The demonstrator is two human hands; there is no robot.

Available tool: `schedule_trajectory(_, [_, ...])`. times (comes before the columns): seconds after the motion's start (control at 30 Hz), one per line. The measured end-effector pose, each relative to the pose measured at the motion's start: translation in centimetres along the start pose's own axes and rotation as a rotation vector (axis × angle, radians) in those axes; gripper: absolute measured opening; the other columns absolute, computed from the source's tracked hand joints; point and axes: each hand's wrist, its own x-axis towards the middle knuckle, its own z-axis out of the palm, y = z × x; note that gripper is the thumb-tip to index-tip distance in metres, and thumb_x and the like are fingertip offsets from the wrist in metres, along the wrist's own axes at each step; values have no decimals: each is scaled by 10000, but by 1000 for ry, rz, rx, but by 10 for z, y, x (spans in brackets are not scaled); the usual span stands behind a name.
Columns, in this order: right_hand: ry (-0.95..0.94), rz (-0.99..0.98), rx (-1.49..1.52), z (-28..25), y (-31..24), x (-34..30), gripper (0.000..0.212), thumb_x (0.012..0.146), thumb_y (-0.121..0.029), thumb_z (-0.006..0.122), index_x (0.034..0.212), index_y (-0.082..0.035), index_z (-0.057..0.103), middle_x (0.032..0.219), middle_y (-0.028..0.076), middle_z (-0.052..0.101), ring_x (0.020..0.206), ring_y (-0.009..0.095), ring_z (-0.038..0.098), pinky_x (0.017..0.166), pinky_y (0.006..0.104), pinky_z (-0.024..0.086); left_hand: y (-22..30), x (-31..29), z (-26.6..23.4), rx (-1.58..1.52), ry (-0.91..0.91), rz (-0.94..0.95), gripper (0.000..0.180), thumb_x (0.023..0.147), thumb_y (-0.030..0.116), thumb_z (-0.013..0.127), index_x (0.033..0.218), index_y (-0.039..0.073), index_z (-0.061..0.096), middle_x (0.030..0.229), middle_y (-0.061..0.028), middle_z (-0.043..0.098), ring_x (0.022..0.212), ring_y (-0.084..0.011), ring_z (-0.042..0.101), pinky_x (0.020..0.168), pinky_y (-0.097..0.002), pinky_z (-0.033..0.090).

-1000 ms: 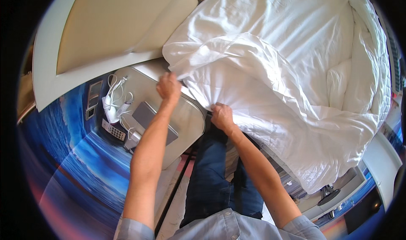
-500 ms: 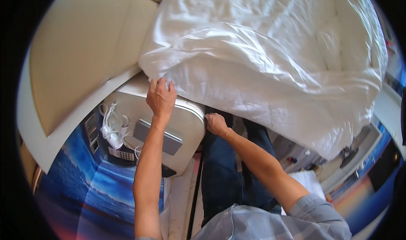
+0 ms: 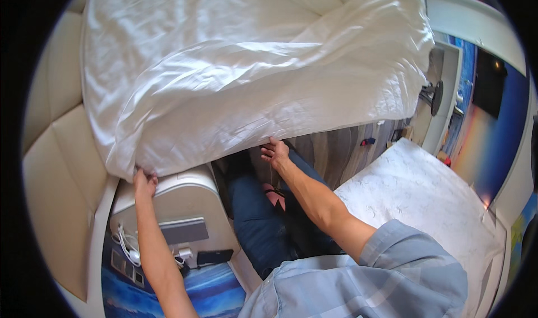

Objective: The person cleans a remote control and a laptop with a cloth while sitting on a bed. They then open a drawer, wipe its interior, and proceed to adjust a white fitted sheet on the mattress.

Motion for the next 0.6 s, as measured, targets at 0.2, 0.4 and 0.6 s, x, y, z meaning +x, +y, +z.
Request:
schedule_trajectory(0.2, [175,-108,269,-21,-31,16,334,895,-416,633,876,-87,580,750,38,590,562,158,559,440,335,453,13,4,-9,219,309,190,265,946,313,567,1096,102,512,741,-59,510,540,-162,513,358,-246,321])
schedule_trajectory(0.4, [153,-169,54,-61,-11,20,226,906,-277,657,956,-66,592,718,37,559,489,156,539,387,322,449,20,-9,-3,-16,585,376,264,906,130,437,1110,-20,510,896,-156,561,660,-233,561,536,-349,509])
schedule_trajectory(0.6, [43,57,23,-73,-31,42,214,834,-190,705,991,-71,621,810,35,612,668,179,596,516,379,507,22,-13,12,-24,431,397,427,875,108,448,1272,-49,440,1214,-228,488,958,-341,570,796,-452,588])
